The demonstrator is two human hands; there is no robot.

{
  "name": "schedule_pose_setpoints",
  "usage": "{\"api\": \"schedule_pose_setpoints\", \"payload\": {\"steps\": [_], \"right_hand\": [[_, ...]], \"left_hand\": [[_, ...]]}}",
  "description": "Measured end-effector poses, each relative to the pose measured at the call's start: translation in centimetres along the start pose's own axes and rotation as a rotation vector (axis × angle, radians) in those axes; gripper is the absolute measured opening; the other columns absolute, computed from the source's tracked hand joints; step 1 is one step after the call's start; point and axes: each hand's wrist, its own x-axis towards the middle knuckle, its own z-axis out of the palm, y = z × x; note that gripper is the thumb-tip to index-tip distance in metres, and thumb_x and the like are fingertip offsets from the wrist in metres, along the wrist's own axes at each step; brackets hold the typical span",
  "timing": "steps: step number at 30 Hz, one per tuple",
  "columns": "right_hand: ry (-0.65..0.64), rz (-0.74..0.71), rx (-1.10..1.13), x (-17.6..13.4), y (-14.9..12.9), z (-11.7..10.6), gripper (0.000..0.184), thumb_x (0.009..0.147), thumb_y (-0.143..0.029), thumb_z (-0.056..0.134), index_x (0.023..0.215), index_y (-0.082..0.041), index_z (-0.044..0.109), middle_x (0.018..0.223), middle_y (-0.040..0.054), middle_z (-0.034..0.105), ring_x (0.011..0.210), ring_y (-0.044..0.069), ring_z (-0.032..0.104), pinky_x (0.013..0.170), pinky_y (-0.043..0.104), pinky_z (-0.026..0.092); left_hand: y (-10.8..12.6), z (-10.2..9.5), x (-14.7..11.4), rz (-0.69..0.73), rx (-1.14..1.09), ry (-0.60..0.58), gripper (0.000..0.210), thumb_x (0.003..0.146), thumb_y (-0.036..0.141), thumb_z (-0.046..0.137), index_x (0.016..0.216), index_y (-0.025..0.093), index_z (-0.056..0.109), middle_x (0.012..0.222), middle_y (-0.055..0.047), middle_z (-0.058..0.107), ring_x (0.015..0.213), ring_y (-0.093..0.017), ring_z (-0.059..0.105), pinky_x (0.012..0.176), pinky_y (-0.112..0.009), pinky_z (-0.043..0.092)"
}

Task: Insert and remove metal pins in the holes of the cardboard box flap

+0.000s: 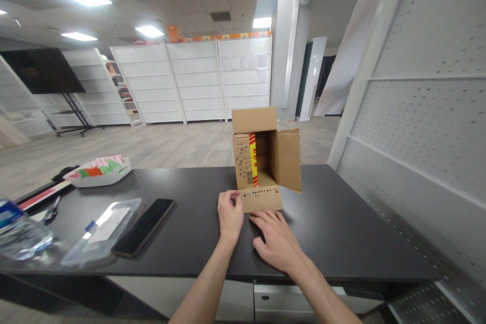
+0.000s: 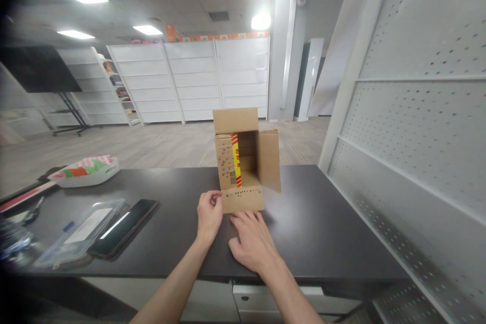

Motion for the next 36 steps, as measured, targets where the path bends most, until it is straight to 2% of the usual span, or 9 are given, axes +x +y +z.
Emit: {"api": "schedule_pose_setpoints", "payload": {"steps": [20, 36], "right_hand": [[-0.038, -0.015, -0.061, -0.02, -0.03, -0.14, 0.043, 0.086, -0.015, 0.042, 0.127, -0.022, 0.056, 0.128, 0.0042, 0.06, 0.114, 0.02, 0.047, 0.101, 0.035, 0.029], [-0.01, -0.01, -0.032, 0.14, -0.09, 0.04, 0.033, 0.093, -0.024, 0.045, 0.123, -0.023, 0.058, 0.123, 0.0058, 0.062, 0.112, 0.022, 0.049, 0.099, 0.039, 0.032]], "left_hand": [[0.0, -0.02, -0.02, -0.008, -0.02, 0.004, 0.017, 0.078, 0.013, 0.049, 0.081, 0.019, 0.064, 0.083, -0.003, 0.058, 0.077, -0.015, 0.058, 0.076, -0.03, 0.049], [0.0, 0.05, -0.05, -0.004, -0.005, 0.006, 0.017, 0.078, 0.013, 0.049, 0.081, 0.019, 0.064, 0.083, -0.003, 0.058, 0.075, -0.015, 0.058, 0.073, -0.029, 0.048]]}}
